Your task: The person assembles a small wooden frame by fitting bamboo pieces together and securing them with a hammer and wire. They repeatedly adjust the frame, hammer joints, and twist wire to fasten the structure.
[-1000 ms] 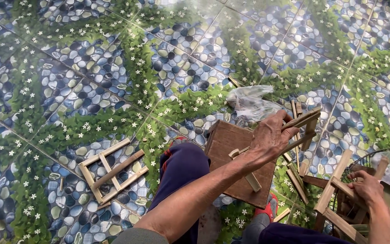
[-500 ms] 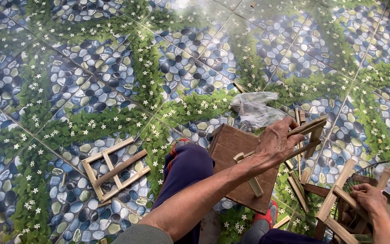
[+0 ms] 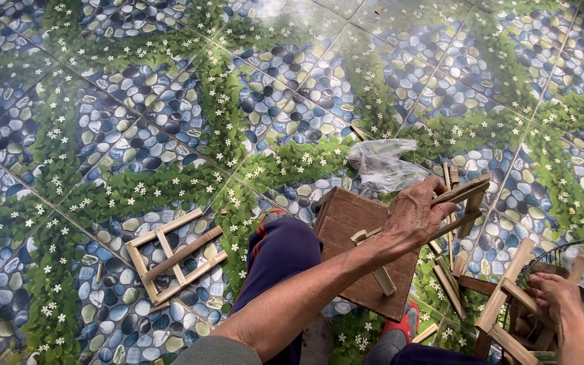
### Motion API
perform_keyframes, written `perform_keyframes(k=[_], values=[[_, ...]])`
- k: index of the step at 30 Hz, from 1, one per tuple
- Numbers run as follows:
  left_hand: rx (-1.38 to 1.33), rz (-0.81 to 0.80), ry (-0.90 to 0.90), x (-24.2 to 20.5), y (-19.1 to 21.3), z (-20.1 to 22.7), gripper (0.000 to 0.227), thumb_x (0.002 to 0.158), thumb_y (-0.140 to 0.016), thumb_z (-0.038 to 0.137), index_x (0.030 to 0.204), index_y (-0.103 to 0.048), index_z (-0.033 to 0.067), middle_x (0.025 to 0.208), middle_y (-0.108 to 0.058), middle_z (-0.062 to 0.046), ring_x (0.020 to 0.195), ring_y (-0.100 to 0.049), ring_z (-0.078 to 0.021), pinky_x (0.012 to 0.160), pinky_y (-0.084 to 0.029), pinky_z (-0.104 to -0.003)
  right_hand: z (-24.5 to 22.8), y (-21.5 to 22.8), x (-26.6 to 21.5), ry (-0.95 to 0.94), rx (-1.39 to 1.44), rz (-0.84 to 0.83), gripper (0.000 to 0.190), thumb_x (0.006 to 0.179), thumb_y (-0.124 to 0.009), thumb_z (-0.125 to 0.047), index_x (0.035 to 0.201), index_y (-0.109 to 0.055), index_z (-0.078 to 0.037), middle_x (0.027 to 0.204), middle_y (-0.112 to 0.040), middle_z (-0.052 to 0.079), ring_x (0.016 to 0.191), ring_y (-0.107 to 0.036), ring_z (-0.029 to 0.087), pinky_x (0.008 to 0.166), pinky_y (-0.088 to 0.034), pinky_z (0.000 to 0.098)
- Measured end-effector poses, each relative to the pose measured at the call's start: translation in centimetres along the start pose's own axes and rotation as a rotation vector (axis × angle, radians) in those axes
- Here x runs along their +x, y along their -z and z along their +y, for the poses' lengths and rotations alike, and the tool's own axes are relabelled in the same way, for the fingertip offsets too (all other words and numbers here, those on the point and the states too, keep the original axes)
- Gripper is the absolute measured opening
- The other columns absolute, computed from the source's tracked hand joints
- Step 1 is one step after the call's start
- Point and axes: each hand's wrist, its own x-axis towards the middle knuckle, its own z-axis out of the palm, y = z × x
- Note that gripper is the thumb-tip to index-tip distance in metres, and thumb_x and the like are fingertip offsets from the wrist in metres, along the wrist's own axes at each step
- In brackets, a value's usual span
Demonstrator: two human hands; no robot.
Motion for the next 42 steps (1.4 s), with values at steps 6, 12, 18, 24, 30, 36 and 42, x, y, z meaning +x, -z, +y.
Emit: perform_keyframes(k=[6, 12, 18, 24, 30, 36, 42], values=[[-0.054, -0.042, 0.079, -0.4, 0.7, 1.5, 0.026, 0.093, -0.070, 0.028, 0.112, -0.065, 0.0124, 0.098, -0.072, -0.024, 0.094, -0.073, -0.0462, 0.077, -0.059, -0.053, 4.7, -0.1, 3.2, 0.206, -0.269, 0.181, 0.024, 0.077, -0.087, -0.009, 0.100, -0.080, -0.012, 0.077, -0.072, 0.020, 0.062, -0.071, 0.031, 0.046, -0.057, 0.0375], [0.125, -0.115, 0.082, 0.1, 0.5, 1.0, 0.028, 0.104, -0.071, 0.023, 0.124, -0.064, 0.0043, 0.087, -0.069, -0.016, 0.063, -0.069, -0.0215, 0.055, -0.058, -0.036, 3.2, -1.3, 0.8, 0.034, -0.657, 0.233, 0.020, 0.065, -0.086, -0.022, 0.079, -0.082, -0.035, 0.112, -0.078, 0.003, 0.107, -0.073, 0.030, 0.093, -0.060, 0.0411], [0.130, -0.161, 0.040, 0.0, 0.5, 1.2, 0.022, 0.108, -0.067, 0.007, 0.124, -0.057, -0.0030, 0.101, -0.062, -0.014, 0.063, -0.067, -0.0212, 0.051, -0.053, -0.031, -1.9, -0.3, -5.5, 0.083, -0.532, 0.207, 0.017, 0.086, -0.065, -0.005, 0.078, -0.074, -0.017, 0.080, -0.073, -0.003, 0.075, -0.069, 0.017, 0.078, -0.057, 0.0382], [0.193, -0.200, -0.022, -0.5, 0.5, 1.6, 0.019, 0.111, -0.064, 0.002, 0.125, -0.055, -0.0074, 0.106, -0.062, -0.019, 0.064, -0.067, -0.0245, 0.063, -0.052, -0.035, -3.5, 0.0, -6.7, -0.024, -0.491, 0.375, 0.025, 0.092, -0.057, -0.005, 0.095, -0.081, -0.010, 0.095, -0.077, 0.017, 0.082, -0.071, 0.034, 0.072, -0.054, 0.0531], [0.178, -0.229, -0.044, -0.5, 0.2, 1.7, 0.020, 0.114, -0.062, 0.000, 0.127, -0.051, -0.0113, 0.110, -0.056, -0.021, 0.070, -0.067, -0.0267, 0.057, -0.055, -0.035, -1.4, -0.3, -5.5, 0.339, -0.426, 0.318, 0.035, 0.083, -0.059, -0.004, 0.114, -0.062, -0.020, 0.106, -0.075, 0.007, 0.097, -0.069, 0.032, 0.083, -0.051, 0.0511], [0.175, -0.250, -0.065, -0.5, 0.0, 0.8, 0.022, 0.119, -0.063, -0.003, 0.133, -0.049, -0.0120, 0.111, -0.058, -0.023, 0.074, -0.067, -0.0288, 0.060, -0.056, -0.037, -2.5, -3.0, -5.4, 0.365, -0.514, 0.298, 0.047, 0.098, -0.063, -0.024, 0.142, -0.049, -0.032, 0.107, -0.061, 0.012, 0.093, -0.065, 0.034, 0.083, -0.053, 0.0515], [0.163, -0.262, -0.085, -0.4, 0.2, 0.0, 0.027, 0.120, -0.058, -0.007, 0.139, -0.043, -0.0176, 0.109, -0.052, -0.025, 0.076, -0.065, -0.0342, 0.066, -0.059, -0.044, -3.6, -3.3, -6.0, 0.280, -0.660, 0.305, 0.026, 0.099, -0.066, -0.032, 0.116, -0.052, -0.020, 0.094, -0.070, 0.013, 0.082, -0.071, 0.034, 0.073, -0.054, 0.0552]])
